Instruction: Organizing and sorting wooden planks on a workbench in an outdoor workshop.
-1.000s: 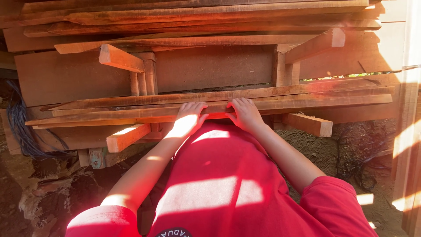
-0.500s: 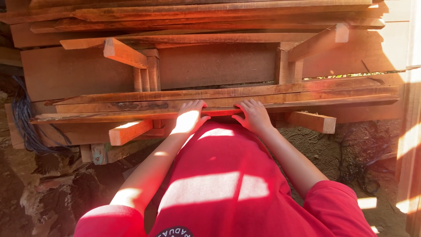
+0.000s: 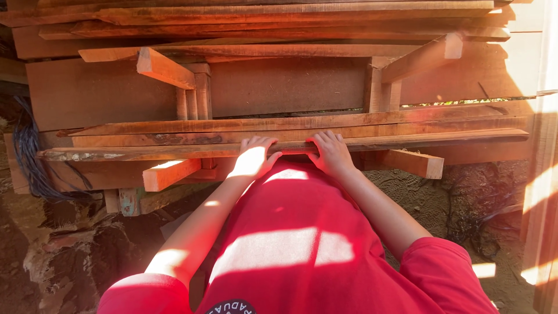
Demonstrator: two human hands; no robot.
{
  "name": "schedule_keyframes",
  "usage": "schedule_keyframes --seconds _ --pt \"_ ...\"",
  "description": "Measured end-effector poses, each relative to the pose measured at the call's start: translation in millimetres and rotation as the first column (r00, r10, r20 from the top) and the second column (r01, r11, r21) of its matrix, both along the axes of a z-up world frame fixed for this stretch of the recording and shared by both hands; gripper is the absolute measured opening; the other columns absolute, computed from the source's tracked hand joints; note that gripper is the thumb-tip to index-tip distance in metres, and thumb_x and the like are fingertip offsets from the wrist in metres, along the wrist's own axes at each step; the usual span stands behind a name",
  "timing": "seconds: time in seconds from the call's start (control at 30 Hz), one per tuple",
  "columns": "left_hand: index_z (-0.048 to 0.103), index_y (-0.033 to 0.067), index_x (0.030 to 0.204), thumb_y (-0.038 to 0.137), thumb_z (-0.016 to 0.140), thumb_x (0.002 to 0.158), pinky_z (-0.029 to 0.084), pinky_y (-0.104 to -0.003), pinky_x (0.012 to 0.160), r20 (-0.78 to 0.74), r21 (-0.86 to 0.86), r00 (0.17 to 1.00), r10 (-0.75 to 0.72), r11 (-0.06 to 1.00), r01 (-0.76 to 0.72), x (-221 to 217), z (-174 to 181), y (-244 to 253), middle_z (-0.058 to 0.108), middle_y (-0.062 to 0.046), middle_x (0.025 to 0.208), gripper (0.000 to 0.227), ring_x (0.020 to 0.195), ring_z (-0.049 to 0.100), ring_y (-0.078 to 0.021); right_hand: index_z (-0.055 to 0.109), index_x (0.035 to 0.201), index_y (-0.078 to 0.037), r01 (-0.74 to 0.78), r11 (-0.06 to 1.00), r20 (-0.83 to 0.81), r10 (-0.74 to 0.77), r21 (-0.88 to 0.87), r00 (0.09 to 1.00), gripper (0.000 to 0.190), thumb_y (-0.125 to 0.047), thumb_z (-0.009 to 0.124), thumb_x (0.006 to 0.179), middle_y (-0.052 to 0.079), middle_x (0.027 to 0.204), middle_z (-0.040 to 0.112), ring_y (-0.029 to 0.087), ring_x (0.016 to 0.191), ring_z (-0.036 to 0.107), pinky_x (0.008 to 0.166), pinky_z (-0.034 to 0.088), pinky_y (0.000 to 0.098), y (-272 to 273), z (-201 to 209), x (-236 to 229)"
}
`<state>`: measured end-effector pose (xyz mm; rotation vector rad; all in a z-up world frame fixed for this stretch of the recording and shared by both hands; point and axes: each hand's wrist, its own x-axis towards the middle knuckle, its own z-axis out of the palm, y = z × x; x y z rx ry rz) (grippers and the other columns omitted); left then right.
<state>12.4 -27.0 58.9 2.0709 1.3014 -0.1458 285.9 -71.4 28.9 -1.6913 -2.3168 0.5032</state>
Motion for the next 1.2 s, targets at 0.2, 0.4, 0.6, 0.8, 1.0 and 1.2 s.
schedule_keyframes --seconds 0.2,0.4,0.6,0.8,1.0,1.2 --pt "0.061 0.0249 0.134 0.038 0.071 0.091 0.034 -0.041 0.106 -0.027 0.154 0.99 -0.136 0.978 0.139 2 -12 -1 0.057 0.003 0.129 0.046 0.128 0.048 -0.0195 0.07 0.119 -0.016 -0.046 0.992 0.031 0.05 -0.121 0.998 0.047 -0.041 0.08 0.081 0.001 0.115 0.06 0.025 0.118 0.053 0.092 0.043 0.0395 10 9 -8" --pt "0.056 0.0232 0.134 0.036 0.075 0.085 0.039 -0.038 0.098 -0.028 0.101 0.983 -0.183 0.978 0.185 -15 -44 4 0.052 0.002 0.128 0.054 0.126 0.047 -0.0198 0.067 0.126 -0.011 -0.112 0.982 0.016 0.116 -0.155 0.993 0.046 -0.034 0.075 0.087 0.007 0.114 0.066 0.027 0.116 0.062 0.094 0.05 0.0403 8 5 -1" --pt "0.059 0.0219 0.131 0.036 0.075 0.085 0.042 -0.037 0.095 0.002 0.084 0.981 -0.195 0.977 0.194 -14 -48 5 0.052 0.001 0.127 0.051 0.124 0.049 -0.0206 0.066 0.128 -0.01 -0.139 0.983 0.044 0.146 -0.12 0.988 0.048 -0.035 0.074 0.088 0.01 0.112 0.07 0.029 0.113 0.064 0.096 0.051 0.0409 4 -2 0" --pt "0.064 0.0264 0.129 0.041 0.074 0.083 0.042 -0.037 0.096 0.013 0.033 0.986 -0.164 0.986 0.163 -12 -41 12 0.053 0.003 0.127 0.049 0.125 0.05 -0.0188 0.067 0.127 -0.01 -0.142 0.967 0.031 0.152 -0.212 0.988 0.045 -0.037 0.069 0.091 0.01 0.113 0.071 0.028 0.114 0.065 0.095 0.052 0.0421 12 10 1" --pt "0.064 0.0236 0.127 0.038 0.074 0.084 0.043 -0.04 0.098 0.073 0.057 0.983 -0.171 0.984 0.167 -9 -23 16 0.054 0.002 0.126 0.047 0.124 0.051 -0.021 0.068 0.129 -0.013 -0.109 0.953 0.043 0.125 -0.281 0.991 0.044 -0.039 0.066 0.094 0.006 0.119 0.071 0.025 0.119 0.064 0.094 0.051 0.0391 18 30 3" --pt "0.059 0.0254 0.132 0.042 0.075 0.084 0.042 -0.039 0.1 0.002 0.108 0.984 -0.178 0.978 0.176 -4 -41 8 0.053 0.004 0.129 0.053 0.127 0.051 -0.0179 0.067 0.125 -0.015 -0.098 0.982 0.068 0.111 -0.162 0.992 0.046 -0.039 0.074 0.086 0.004 0.125 0.064 0.025 0.12 0.058 0.09 0.05 0.0399 10 5 5"
